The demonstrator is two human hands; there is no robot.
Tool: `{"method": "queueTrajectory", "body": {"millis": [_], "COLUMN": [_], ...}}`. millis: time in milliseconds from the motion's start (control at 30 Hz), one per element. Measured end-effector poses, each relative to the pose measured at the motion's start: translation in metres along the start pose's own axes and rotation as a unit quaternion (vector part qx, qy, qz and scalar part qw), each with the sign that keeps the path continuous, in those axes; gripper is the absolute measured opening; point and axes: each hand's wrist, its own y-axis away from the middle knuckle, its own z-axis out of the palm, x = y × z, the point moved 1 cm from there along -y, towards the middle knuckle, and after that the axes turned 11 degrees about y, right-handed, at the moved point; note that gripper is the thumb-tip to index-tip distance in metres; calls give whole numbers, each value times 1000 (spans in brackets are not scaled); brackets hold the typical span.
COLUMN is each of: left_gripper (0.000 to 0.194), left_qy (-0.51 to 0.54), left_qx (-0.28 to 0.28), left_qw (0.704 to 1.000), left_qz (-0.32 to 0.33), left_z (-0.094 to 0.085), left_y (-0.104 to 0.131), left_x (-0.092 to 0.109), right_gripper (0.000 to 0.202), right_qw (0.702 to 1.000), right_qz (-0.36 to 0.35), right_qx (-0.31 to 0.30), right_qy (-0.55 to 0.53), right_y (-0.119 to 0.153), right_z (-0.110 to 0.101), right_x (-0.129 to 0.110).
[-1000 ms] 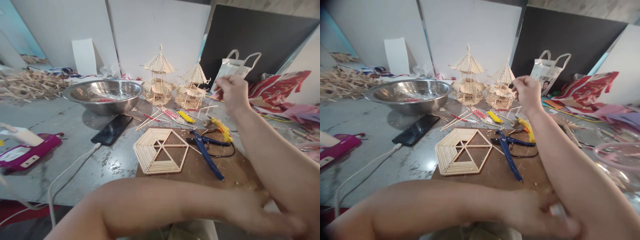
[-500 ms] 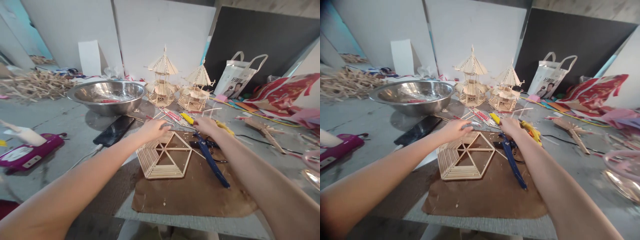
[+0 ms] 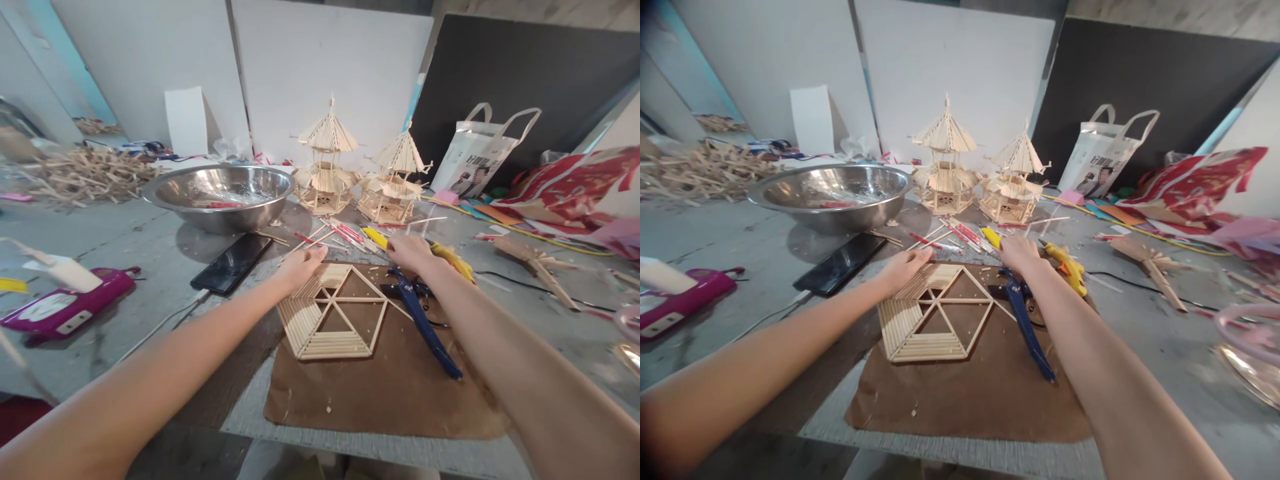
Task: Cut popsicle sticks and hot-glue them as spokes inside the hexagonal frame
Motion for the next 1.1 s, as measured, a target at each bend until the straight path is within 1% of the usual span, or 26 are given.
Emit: {"method": "queueTrajectory", "body": {"millis": [100, 200, 367, 433, 533, 567, 600, 633, 700, 767, 867, 967, 1100], "left_gripper": [53, 54, 57, 58, 59, 59, 58, 56, 49, 41, 40, 41, 42], "left_qy": [16, 22, 29, 18, 4, -1, -11, -25, -66, -104, -130, -138, -141], "left_qx": [4, 0, 7, 4, -6, -7, -12, -21, -34, -32, -22, -34, -49], "left_qw": [1000, 1000, 999, 1000, 1000, 1000, 999, 999, 995, 990, 988, 987, 985], "left_qz": [0, 13, 14, 16, 21, 24, 29, 39, 67, 86, 82, 77, 89], "left_z": [2, 6, 14, 15, 13, 12, 12, 12, 12, 14, 15, 15, 12], "left_y": [-1, -1, -3, -3, -3, -2, -2, -2, -3, -4, -5, -6, -6], "left_x": [0, 1, 4, 3, 0, -1, -1, -1, 0, 0, -1, -3, -2], "right_gripper": [29, 30, 33, 32, 28, 27, 27, 26, 23, 23, 24, 25, 28], "right_qw": [1000, 999, 998, 998, 999, 999, 996, 993, 992, 993, 994, 996, 996], "right_qz": [14, 24, 33, 29, -1, -25, -68, -91, -96, -84, -67, -43, -17], "right_qx": [16, 23, 36, 35, 13, -4, -35, -65, -75, -65, -50, -37, -15], "right_qy": [-12, -22, -34, -38, -44, -48, -48, -32, 16, 49, 65, 74, 85], "right_y": [10, 17, 20, 28, 55, 66, 78, 90, 109, 120, 123, 120, 121], "right_z": [-5, -6, -7, -11, -16, -17, -16, -14, -9, -5, 1, 5, 8], "right_x": [5, 7, 3, 0, -3, -5, -7, -9, -12, -12, -10, -6, -6]}}
